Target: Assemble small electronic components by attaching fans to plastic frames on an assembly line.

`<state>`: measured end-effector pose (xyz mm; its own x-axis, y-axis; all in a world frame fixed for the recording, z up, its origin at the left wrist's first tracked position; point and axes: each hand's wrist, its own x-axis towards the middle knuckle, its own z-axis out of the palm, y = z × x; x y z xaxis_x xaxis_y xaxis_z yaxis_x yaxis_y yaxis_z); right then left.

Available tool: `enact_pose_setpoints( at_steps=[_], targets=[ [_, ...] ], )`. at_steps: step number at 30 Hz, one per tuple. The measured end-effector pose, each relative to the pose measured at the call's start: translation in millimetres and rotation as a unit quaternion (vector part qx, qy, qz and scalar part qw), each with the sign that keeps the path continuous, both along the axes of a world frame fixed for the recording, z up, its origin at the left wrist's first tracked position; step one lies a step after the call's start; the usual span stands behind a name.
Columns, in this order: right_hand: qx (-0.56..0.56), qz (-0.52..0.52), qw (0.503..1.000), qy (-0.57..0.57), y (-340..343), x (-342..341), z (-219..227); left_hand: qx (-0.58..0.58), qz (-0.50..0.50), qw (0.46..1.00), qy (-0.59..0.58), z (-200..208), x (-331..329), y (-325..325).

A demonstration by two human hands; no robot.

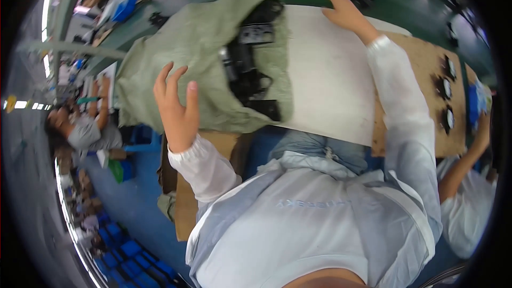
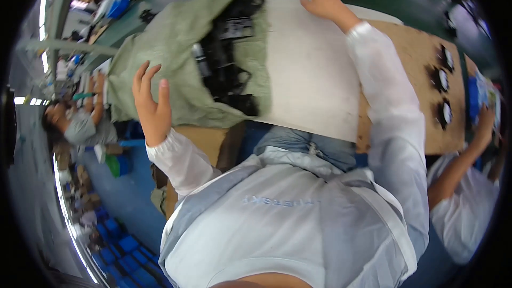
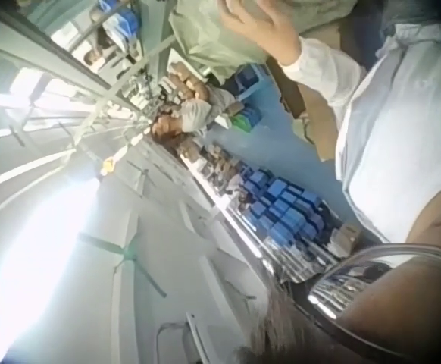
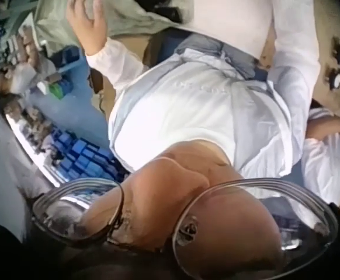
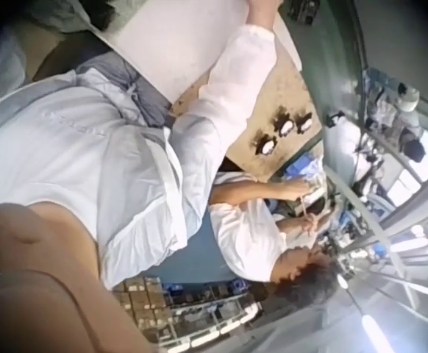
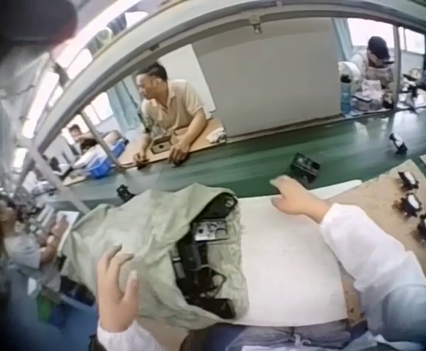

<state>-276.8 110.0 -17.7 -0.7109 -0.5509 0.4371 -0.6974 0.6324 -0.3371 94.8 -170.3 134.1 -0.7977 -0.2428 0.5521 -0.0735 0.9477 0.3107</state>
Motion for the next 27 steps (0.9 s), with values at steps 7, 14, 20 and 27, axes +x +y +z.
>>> enact_pose_setpoints(
  at_steps=[7,14,20,27],
  targets=[
    [-0.157,0.22,0.809,-0.521,-21.5,136.5,62.3,0.087,0.223,0.971,-0.024,-11.1,6.6,-319.7],
    [-0.283,0.192,0.656,-0.673,-49.1,178.1,66.7,-0.053,0.402,0.911,-0.069,-37.0,-25.5,-423.0],
    [-0.297,0.149,0.613,-0.716,-62.3,195.4,52.9,-0.088,0.285,0.944,0.141,57.6,-59.1,-350.5],
    [-0.322,0.17,0.601,-0.712,-91.5,201.9,62.9,-0.033,0.158,0.923,0.348,173.3,-90.8,-264.4]
  ],
)
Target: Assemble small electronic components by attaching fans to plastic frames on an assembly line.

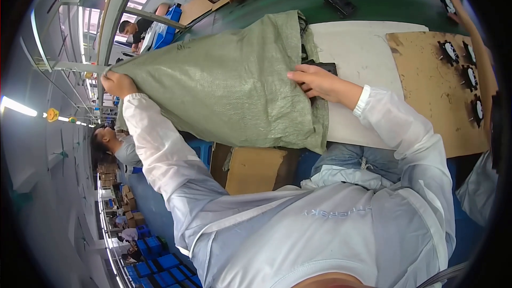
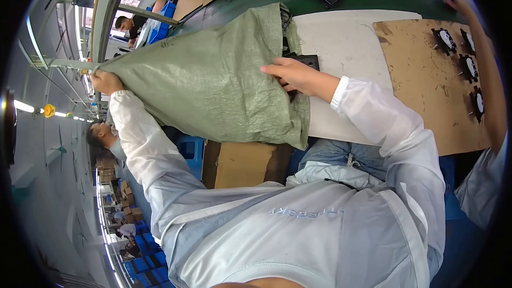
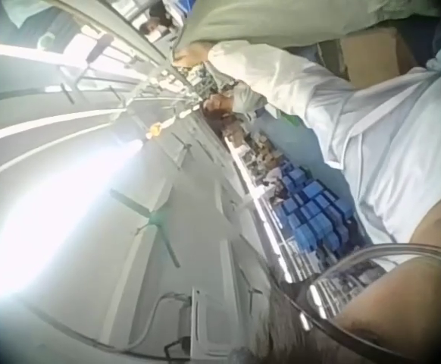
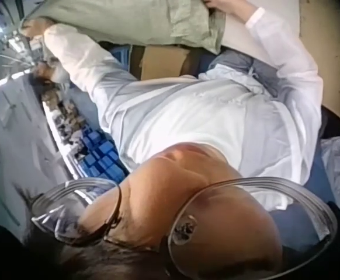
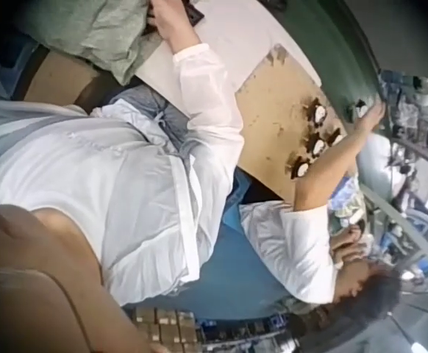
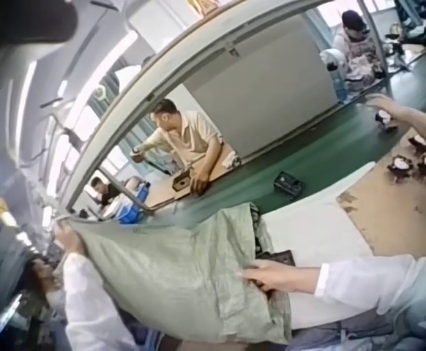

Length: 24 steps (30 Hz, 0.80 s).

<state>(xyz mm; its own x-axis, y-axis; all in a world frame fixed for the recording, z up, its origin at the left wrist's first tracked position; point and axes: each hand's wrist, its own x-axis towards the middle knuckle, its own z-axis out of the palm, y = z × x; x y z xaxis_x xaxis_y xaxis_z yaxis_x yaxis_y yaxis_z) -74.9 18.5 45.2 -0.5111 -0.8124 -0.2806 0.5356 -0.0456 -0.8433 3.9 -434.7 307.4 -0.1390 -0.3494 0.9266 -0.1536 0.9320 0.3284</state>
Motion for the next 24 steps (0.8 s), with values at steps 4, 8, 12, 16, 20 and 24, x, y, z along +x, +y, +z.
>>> enact_pose_setpoints(
  at_steps=[4,8,12,16,20,24],
  targets=[
    [0.018,-0.002,0.998,0.058,-13.3,5.6,-25.2,-0.064,0.039,0.997,0.012,20.6,-1.5,16.9],
    [0.041,-0.02,0.994,0.103,-12.4,-1.3,-28.2,0.032,-0.088,0.984,0.149,39.7,-7.4,63.7],
    [0.009,0.026,0.993,0.112,-3.9,-1.5,-22.3,0.045,-0.099,0.983,0.147,52.1,-9.6,57.0],
    [-0.172,-0.057,0.944,0.276,9.4,8.6,-27.8,0.05,-0.11,0.981,0.153,64.7,-10.2,44.6],
    [-0.127,-0.064,0.957,0.253,3.0,20.2,-26.6,0.054,-0.139,0.977,0.151,70.1,-15.5,29.2],
    [-0.109,-0.042,0.973,0.199,12.1,30.0,-9.7,0.054,-0.175,0.972,0.145,71.8,-24.5,29.2]
  ],
)
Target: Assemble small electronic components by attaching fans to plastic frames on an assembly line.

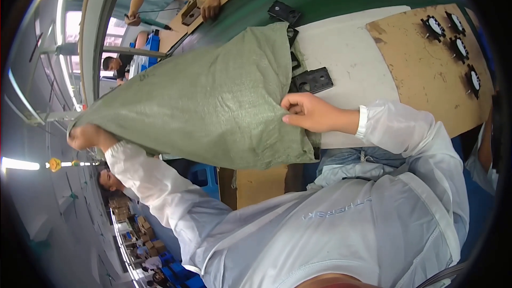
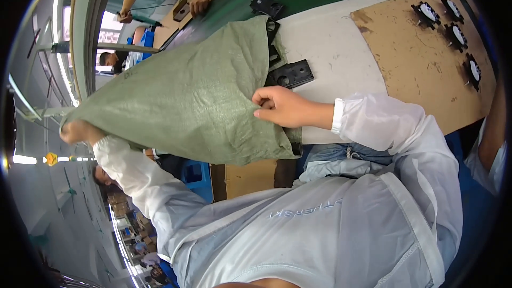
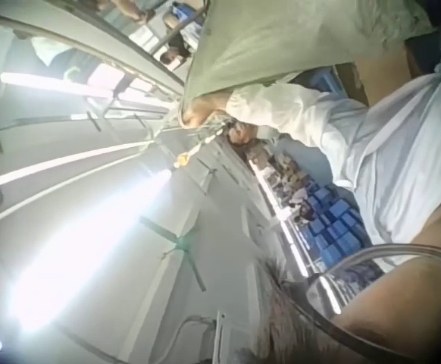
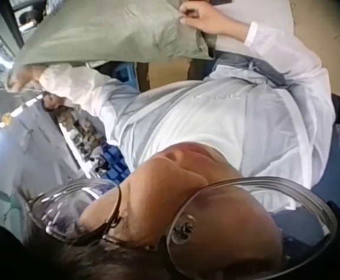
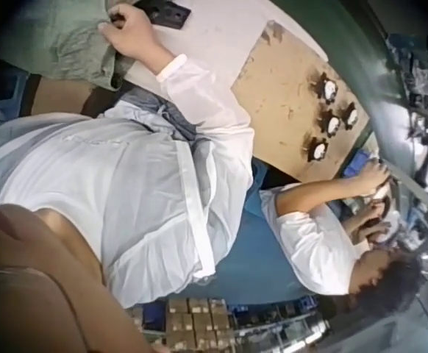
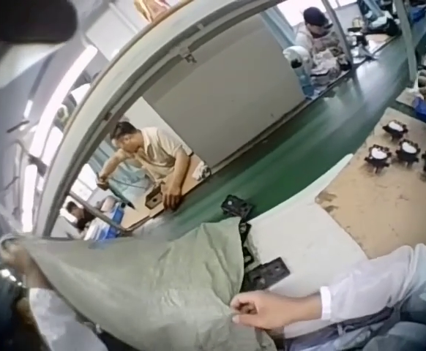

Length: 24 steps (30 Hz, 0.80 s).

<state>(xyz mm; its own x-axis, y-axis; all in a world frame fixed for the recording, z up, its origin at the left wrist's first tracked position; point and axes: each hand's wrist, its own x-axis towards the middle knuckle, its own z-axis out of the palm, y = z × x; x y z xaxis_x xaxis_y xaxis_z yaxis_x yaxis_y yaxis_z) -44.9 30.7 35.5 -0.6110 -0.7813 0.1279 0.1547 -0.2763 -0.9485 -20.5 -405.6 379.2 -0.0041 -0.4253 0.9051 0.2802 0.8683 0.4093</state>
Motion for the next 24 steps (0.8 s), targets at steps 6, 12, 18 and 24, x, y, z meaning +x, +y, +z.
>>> enact_pose_setpoints(
  at_steps=[6,12,18,24],
  targets=[
    [-0.026,0.034,0.999,-0.025,-8.0,14.8,-1.0,-0.051,0.121,0.989,-0.073,-40.7,-3.5,8.5],
    [0.026,-0.011,0.996,0.081,-13.5,19.2,23.3,-0.16,0.277,0.866,-0.384,-108.1,-10.4,10.5],
    [0.106,-0.169,0.881,0.429,24.6,2.9,10.4,-0.266,0.255,0.72,-0.588,-175.7,4.0,12.9],
    [0.375,-0.161,0.76,0.505,50.4,-57.9,-41.0,-0.342,-0.142,0.743,-0.558,-214.2,63.6,306.5]
  ],
)
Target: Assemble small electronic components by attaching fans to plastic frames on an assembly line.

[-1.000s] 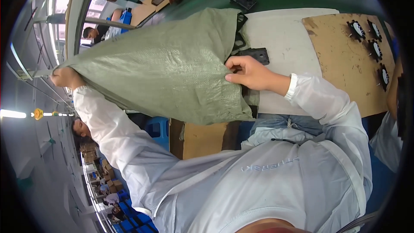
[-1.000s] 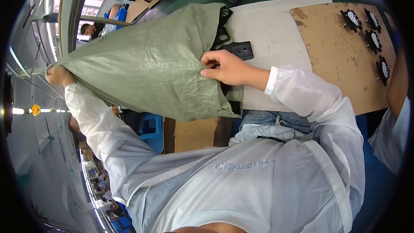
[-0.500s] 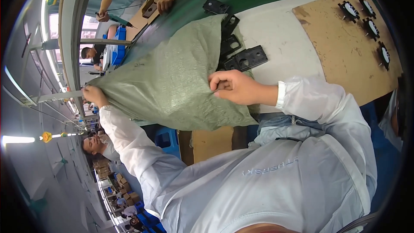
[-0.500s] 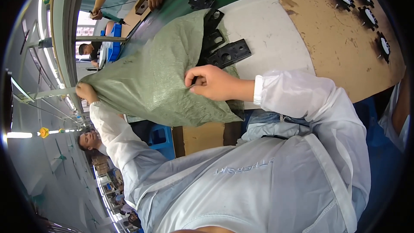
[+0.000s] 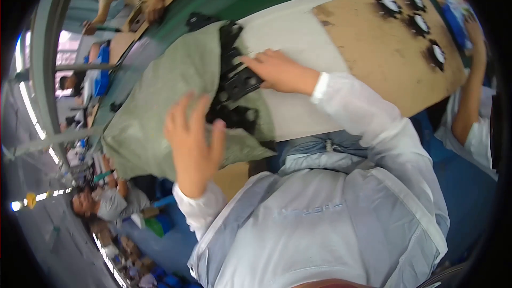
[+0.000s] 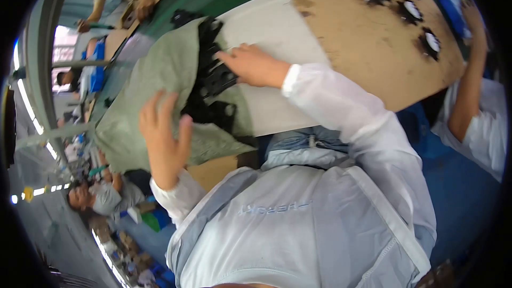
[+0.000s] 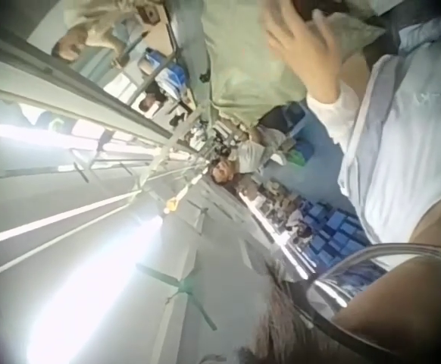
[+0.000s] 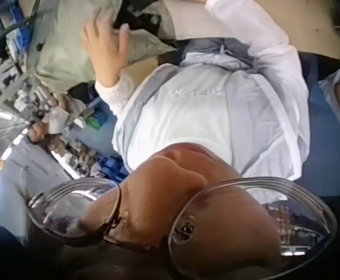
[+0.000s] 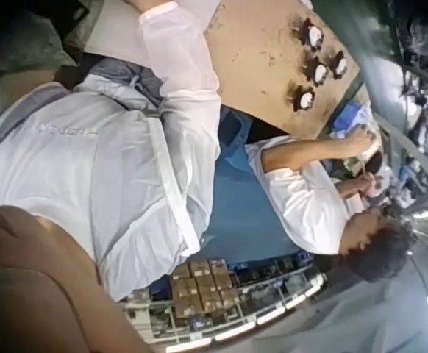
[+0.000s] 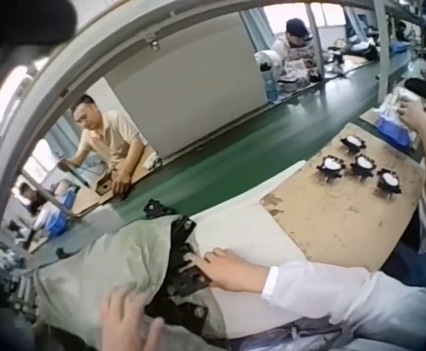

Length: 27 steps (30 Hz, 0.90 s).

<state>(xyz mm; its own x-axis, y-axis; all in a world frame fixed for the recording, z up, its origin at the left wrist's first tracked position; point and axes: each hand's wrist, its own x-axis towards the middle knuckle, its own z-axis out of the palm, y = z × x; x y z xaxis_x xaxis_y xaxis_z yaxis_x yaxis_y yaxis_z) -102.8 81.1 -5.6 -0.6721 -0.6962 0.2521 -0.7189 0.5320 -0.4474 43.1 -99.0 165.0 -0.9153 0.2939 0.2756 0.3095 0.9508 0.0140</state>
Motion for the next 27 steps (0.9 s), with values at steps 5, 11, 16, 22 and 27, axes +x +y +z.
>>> enact_pose_setpoints(
  at_steps=[5,11,16,22,27],
  targets=[
    [-0.094,-0.05,0.991,-0.077,28.5,-1.5,19.2,0.174,-0.083,0.981,-0.03,-27.5,4.4,90.7],
    [-0.512,-0.24,0.796,-0.217,163.8,23.5,35.2,0.287,-0.069,0.952,-0.075,-76.1,-82.0,183.3],
    [-0.71,-0.196,0.652,-0.18,240.7,62.4,22.8,0.318,-0.059,0.942,-0.096,-153.2,-196.4,290.0],
    [-0.743,-0.164,0.631,-0.15,271.4,94.0,21.6,0.232,-0.064,0.969,-0.062,-186.3,-238.8,351.0],
    [-0.701,-0.201,0.673,-0.122,281.0,104.8,25.1,0.257,-0.09,0.961,0.058,-177.6,-245.6,346.7]
  ],
)
